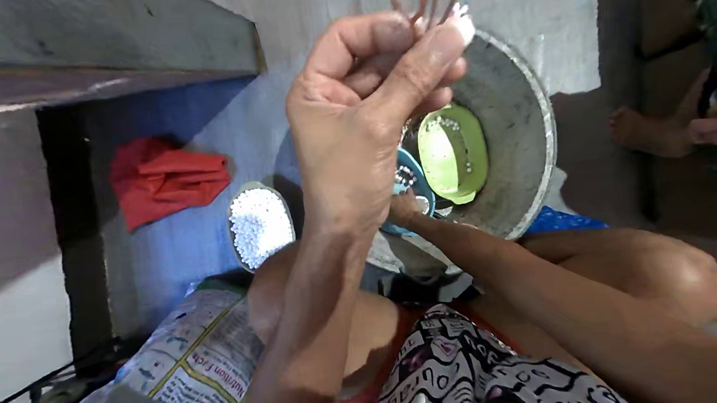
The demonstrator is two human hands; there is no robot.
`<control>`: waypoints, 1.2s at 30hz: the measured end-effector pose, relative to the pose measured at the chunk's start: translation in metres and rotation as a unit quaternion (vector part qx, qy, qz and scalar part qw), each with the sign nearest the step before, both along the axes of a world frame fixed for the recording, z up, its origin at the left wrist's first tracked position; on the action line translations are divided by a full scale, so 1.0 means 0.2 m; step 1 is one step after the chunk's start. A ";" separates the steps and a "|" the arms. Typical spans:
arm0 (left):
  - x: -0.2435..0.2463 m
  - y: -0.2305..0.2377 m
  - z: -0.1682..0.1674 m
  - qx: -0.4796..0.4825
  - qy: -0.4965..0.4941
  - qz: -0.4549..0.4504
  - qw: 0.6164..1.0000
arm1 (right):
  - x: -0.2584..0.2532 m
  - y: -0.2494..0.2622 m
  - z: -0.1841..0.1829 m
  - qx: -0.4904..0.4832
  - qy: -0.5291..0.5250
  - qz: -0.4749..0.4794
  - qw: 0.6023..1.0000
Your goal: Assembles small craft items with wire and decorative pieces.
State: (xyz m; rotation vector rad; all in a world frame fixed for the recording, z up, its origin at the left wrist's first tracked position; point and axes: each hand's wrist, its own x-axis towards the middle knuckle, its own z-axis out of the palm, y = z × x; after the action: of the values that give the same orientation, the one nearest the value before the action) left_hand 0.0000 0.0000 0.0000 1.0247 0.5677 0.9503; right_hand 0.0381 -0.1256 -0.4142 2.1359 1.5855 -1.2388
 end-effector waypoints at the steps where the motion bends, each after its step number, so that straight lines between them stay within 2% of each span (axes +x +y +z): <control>1: 0.00 0.01 0.01 -0.008 0.001 0.000 1.000 | 0.02 0.04 0.07 -0.036 0.015 0.002 0.999; 3: 0.00 0.02 0.03 -0.016 -0.001 0.004 1.000 | 0.08 0.09 0.24 -0.070 0.039 -0.009 0.997; 6: 0.00 0.03 0.06 -0.024 -0.018 0.008 1.000 | 0.24 0.14 0.45 -0.036 0.123 -0.064 0.990; 9: 0.00 0.03 0.08 -0.037 -0.039 0.006 0.999 | 0.48 0.21 0.83 0.056 0.220 -0.151 0.962; 11: 0.01 0.02 0.08 -0.040 -0.039 -0.001 0.998 | 0.64 0.23 1.15 0.182 0.257 -0.206 0.927; 14: 0.01 -0.02 0.08 -0.018 -0.007 -0.021 1.000 | 0.81 0.19 1.62 0.382 0.356 -0.271 0.809; 16: 0.03 -0.05 0.07 -0.020 -0.008 -0.026 0.999 | 0.85 0.12 1.84 0.519 0.388 -0.287 0.705; 18: 0.05 -0.07 0.05 -0.029 -0.014 -0.035 0.999 | 0.83 0.06 1.95 0.622 0.406 -0.291 0.603; 19: 0.07 -0.08 0.04 -0.032 -0.015 -0.043 0.998 | 0.80 0.04 1.96 0.657 0.405 -0.288 0.568; 20: 0.08 -0.09 0.03 -0.039 -0.016 -0.050 0.998 | 0.77 0.02 1.98 0.679 0.394 -0.287 0.550; 25: 0.15 -0.12 0.00 -0.061 -0.026 -0.055 0.996 | 0.64 -0.04 2.03 0.709 0.340 -0.277 0.552; 33: 0.19 -0.13 -0.02 -0.062 -0.028 -0.056 0.996 | 0.63 -0.03 2.01 0.733 0.312 -0.273 0.539; 35: 0.19 -0.14 -0.01 -0.062 -0.030 -0.052 0.996 | 0.64 -0.03 2.01 0.725 0.297 -0.270 0.559; 36: 0.19 -0.13 -0.01 -0.060 -0.029 -0.047 0.997 | 0.65 -0.04 2.02 0.711 0.288 -0.268 0.582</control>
State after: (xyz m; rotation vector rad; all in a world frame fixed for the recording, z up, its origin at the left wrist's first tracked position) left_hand 0.0376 -0.0270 -0.0023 0.9061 0.5162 0.8503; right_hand 0.1685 -0.1337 -0.0108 3.5632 3.0750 -0.6778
